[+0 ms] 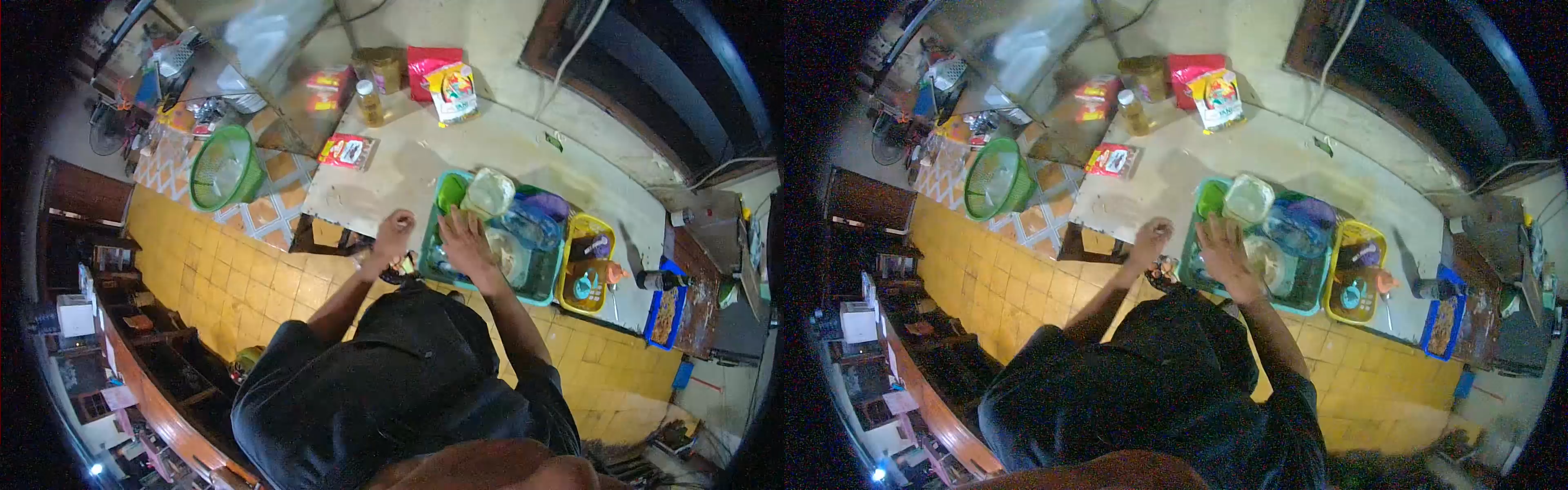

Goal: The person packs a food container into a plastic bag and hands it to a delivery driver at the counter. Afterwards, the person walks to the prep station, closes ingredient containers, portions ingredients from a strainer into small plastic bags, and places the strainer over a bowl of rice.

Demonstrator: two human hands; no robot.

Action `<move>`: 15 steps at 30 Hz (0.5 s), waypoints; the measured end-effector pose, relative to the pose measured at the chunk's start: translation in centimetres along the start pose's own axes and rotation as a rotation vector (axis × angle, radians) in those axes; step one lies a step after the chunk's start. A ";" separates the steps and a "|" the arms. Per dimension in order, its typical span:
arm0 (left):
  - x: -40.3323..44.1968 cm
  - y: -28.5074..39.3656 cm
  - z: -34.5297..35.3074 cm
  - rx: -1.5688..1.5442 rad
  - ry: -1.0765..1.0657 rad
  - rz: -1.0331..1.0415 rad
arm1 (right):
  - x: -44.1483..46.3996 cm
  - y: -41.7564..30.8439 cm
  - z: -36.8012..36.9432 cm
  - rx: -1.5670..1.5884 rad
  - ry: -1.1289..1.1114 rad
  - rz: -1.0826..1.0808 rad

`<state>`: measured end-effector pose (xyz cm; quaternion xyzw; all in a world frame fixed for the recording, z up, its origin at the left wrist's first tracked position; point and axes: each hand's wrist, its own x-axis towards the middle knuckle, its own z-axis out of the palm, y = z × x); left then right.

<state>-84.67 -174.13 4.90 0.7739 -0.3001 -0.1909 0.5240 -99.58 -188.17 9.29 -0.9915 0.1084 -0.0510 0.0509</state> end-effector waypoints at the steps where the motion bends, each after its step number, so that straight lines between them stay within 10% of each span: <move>1: -0.1 -2.1 0.7 -0.096 -0.054 -0.041 | 0.1 -0.1 0.3 0.002 -0.025 -0.004; 15: -1.1 -2.5 3.7 -0.207 -0.458 -0.196 | 2.7 -3.1 -4.0 -0.133 -0.281 0.200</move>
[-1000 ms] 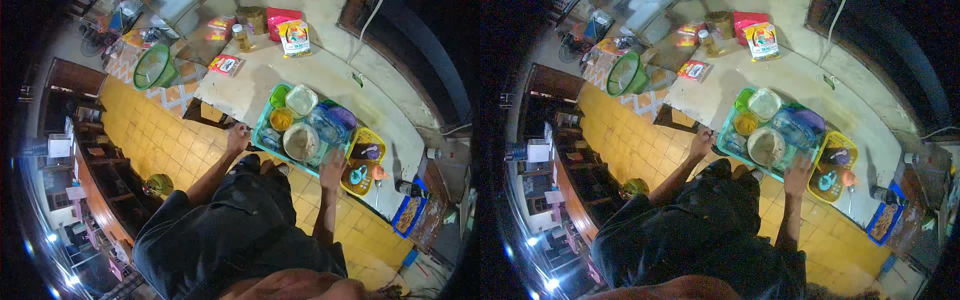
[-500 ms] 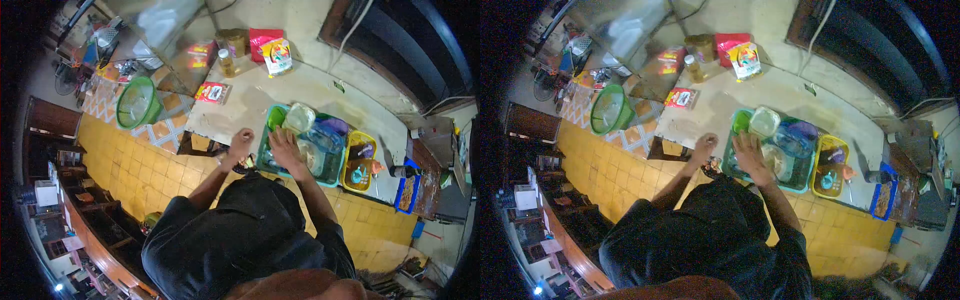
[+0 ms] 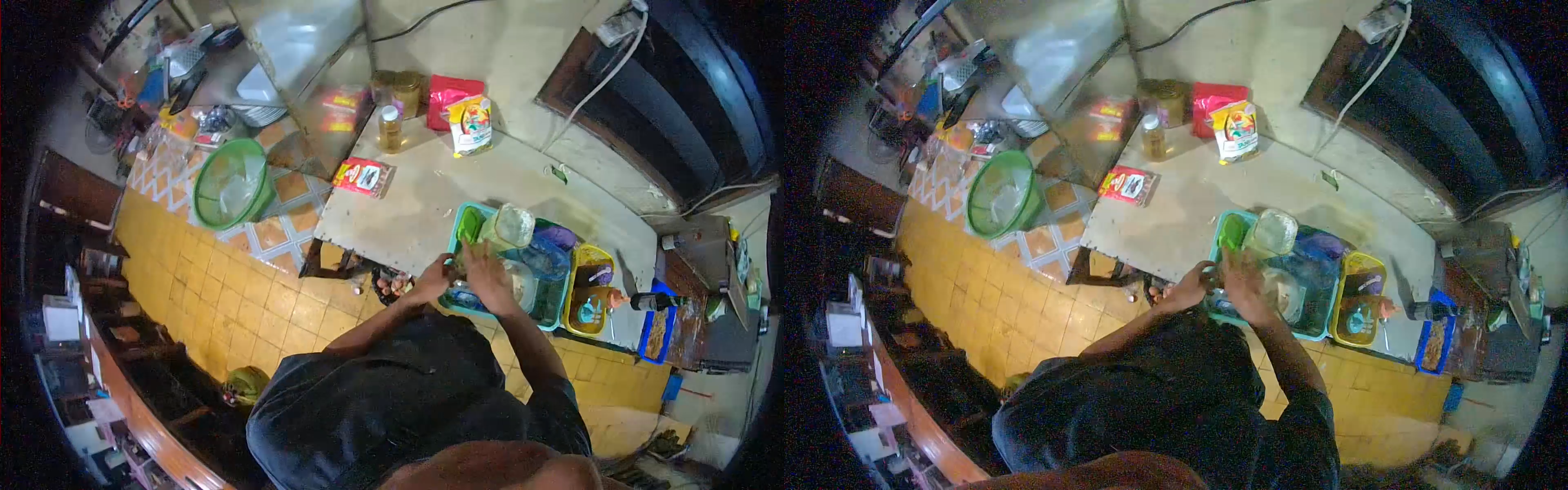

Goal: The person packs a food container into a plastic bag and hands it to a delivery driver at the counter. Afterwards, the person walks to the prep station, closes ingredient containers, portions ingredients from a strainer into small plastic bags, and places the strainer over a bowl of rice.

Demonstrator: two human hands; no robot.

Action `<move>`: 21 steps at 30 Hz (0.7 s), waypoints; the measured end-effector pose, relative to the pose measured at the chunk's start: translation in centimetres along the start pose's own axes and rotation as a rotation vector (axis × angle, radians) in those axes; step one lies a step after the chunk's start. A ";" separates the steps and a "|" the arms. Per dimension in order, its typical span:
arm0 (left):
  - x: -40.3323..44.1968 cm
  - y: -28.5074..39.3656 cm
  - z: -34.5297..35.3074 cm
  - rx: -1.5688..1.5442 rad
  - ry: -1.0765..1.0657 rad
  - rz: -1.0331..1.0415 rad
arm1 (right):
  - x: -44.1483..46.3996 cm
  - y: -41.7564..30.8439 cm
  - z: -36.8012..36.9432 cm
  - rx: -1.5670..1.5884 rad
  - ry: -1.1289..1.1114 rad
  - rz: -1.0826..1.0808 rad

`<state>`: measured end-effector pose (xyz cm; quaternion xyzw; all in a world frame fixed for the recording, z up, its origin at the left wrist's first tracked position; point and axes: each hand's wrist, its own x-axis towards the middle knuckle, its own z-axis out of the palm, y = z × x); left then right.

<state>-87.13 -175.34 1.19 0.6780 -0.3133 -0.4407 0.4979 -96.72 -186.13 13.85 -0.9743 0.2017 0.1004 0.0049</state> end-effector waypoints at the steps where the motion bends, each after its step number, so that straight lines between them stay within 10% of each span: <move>1: 0.6 -1.0 0.5 -0.167 -0.103 -0.081 | -0.2 -0.2 -0.7 -0.043 0.034 -0.006; 8: -0.5 3.2 0.9 -0.020 -0.029 -0.182 | 2.2 2.4 5.5 -0.085 0.266 -0.161; 17: 1.0 -2.2 2.6 -0.174 0.078 0.086 | 3.4 3.1 1.4 0.077 -0.187 -0.162; 21: 1.8 -1.9 2.7 -0.303 0.125 0.072 | 4.5 6.0 6.6 -0.110 0.104 -0.538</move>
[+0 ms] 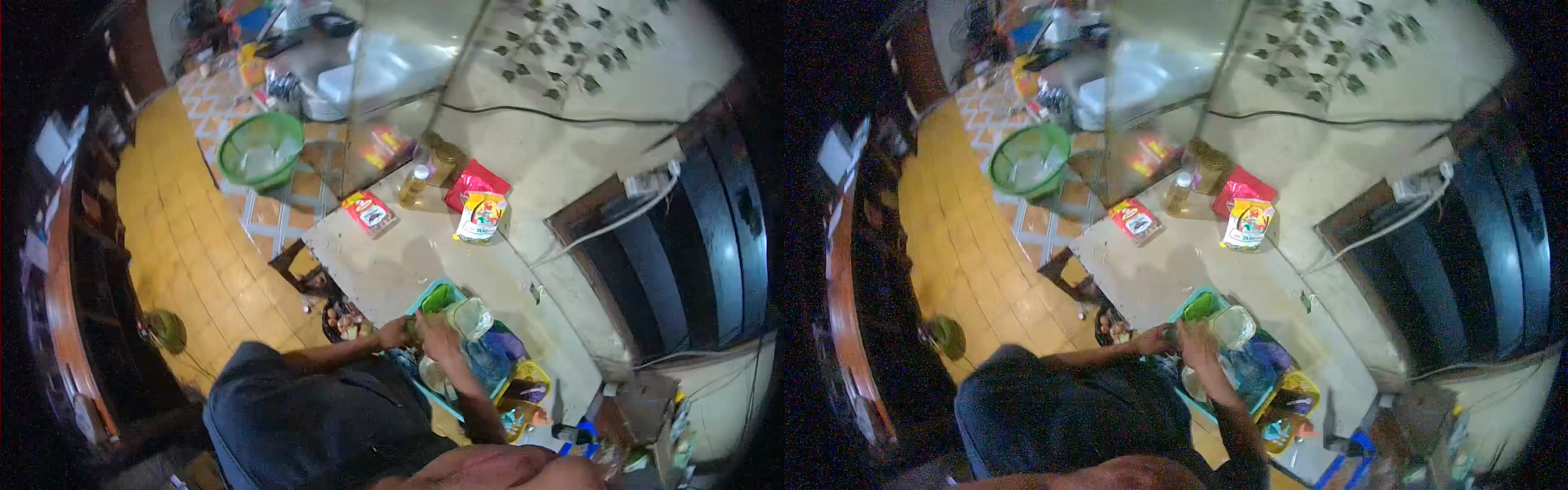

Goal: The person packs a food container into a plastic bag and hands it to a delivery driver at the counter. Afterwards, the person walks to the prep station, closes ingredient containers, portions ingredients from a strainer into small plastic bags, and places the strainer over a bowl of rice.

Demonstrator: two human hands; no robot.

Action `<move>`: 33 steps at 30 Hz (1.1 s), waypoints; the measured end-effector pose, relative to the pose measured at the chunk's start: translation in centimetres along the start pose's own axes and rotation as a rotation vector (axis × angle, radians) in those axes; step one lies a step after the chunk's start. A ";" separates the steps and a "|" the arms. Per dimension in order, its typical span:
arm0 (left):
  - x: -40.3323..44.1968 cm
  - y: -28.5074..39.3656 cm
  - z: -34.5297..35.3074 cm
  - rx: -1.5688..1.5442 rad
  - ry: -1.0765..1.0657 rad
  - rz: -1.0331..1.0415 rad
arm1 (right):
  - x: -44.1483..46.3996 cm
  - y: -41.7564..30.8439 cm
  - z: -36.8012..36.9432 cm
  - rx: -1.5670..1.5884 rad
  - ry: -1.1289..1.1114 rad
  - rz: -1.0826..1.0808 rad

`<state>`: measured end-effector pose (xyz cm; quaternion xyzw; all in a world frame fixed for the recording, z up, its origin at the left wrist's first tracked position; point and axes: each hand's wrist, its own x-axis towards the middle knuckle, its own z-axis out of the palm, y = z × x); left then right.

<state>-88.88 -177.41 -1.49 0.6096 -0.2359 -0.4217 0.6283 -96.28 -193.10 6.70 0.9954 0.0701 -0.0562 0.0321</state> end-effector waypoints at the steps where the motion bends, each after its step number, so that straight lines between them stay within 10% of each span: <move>1: -1.1 0.6 0.5 -0.141 -0.008 -0.010 | 0.2 -0.6 -1.5 0.026 0.014 0.030; 7: -0.6 -0.9 1.7 -0.271 0.066 -0.066 | 0.0 0.9 -4.4 0.136 -0.337 0.103; 8: -0.8 0.9 1.8 -0.068 0.035 -0.064 | 0.3 1.8 2.4 0.103 -0.044 0.023; 11: -1.2 2.8 2.7 -0.130 0.129 -0.117 | -0.7 1.1 -6.3 0.194 -0.280 -0.006; 16: -1.2 3.8 3.1 0.122 0.105 -0.397 | -0.6 0.2 -0.7 0.077 -0.198 0.075; 19: -0.2 2.0 2.2 0.429 0.102 -0.157 | -0.5 0.7 -2.7 0.363 -0.132 0.133; 21: -0.5 1.0 2.5 -0.159 0.115 -0.230 | -0.3 0.3 -1.4 0.141 -0.246 0.055; 26: -1.3 7.0 3.4 -0.010 0.025 -0.366 | 0.5 1.2 3.2 0.412 -0.150 0.115; 31: 0.2 4.1 2.2 -0.127 -0.268 -0.100 | -0.7 0.0 -2.0 0.269 -0.251 0.147; 33: 1.4 4.5 2.0 0.320 -0.249 0.277 | -0.9 -1.6 -2.2 0.044 0.193 0.220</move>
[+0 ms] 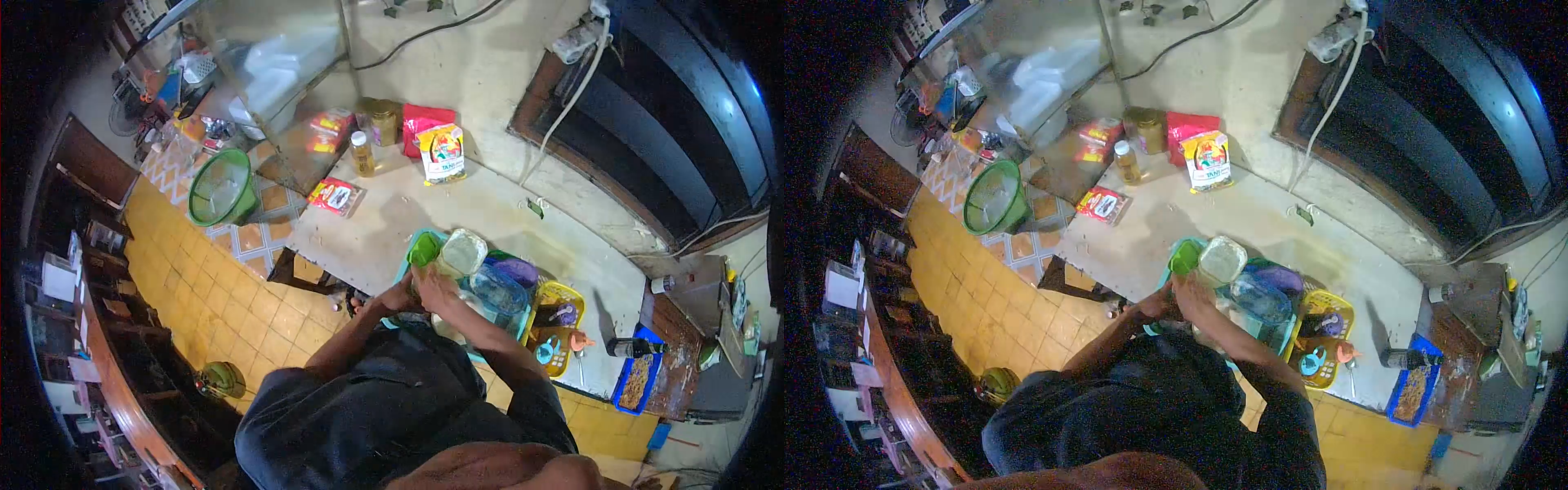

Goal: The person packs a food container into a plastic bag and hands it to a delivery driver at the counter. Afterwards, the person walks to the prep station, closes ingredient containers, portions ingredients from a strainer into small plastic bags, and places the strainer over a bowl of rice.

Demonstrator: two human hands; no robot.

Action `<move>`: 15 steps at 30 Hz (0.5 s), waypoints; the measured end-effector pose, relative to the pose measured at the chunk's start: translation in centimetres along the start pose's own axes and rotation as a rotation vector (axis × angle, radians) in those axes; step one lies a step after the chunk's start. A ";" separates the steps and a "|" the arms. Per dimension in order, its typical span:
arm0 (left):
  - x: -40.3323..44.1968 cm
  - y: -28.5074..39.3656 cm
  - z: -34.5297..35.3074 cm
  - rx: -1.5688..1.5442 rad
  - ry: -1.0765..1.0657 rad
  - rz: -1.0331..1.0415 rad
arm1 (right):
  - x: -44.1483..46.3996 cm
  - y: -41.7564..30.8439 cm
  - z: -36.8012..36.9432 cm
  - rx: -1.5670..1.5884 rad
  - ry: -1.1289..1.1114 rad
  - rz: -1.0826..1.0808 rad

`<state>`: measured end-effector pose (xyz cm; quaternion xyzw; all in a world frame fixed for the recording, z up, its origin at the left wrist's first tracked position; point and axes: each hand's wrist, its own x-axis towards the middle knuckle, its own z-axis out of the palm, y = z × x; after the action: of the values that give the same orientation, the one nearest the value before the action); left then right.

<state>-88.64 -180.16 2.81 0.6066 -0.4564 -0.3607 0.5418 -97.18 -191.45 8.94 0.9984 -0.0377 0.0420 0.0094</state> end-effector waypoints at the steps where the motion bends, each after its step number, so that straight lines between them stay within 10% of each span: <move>1: -0.5 -0.2 -0.1 -0.239 -0.024 -0.191 | 1.1 1.3 0.0 0.268 -0.434 0.081; 7: -0.5 -5.6 1.5 -0.881 -0.049 -0.130 | -1.0 -0.3 -0.6 0.035 -0.230 0.007; 15: -0.6 1.1 -0.4 -0.559 -0.100 -0.329 | 0.7 -0.3 0.1 -0.028 -0.390 0.078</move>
<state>-88.67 -179.47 3.96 0.4817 -0.2617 -0.5842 0.5985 -96.44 -191.23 8.94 0.9851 -0.0779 -0.1525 0.0143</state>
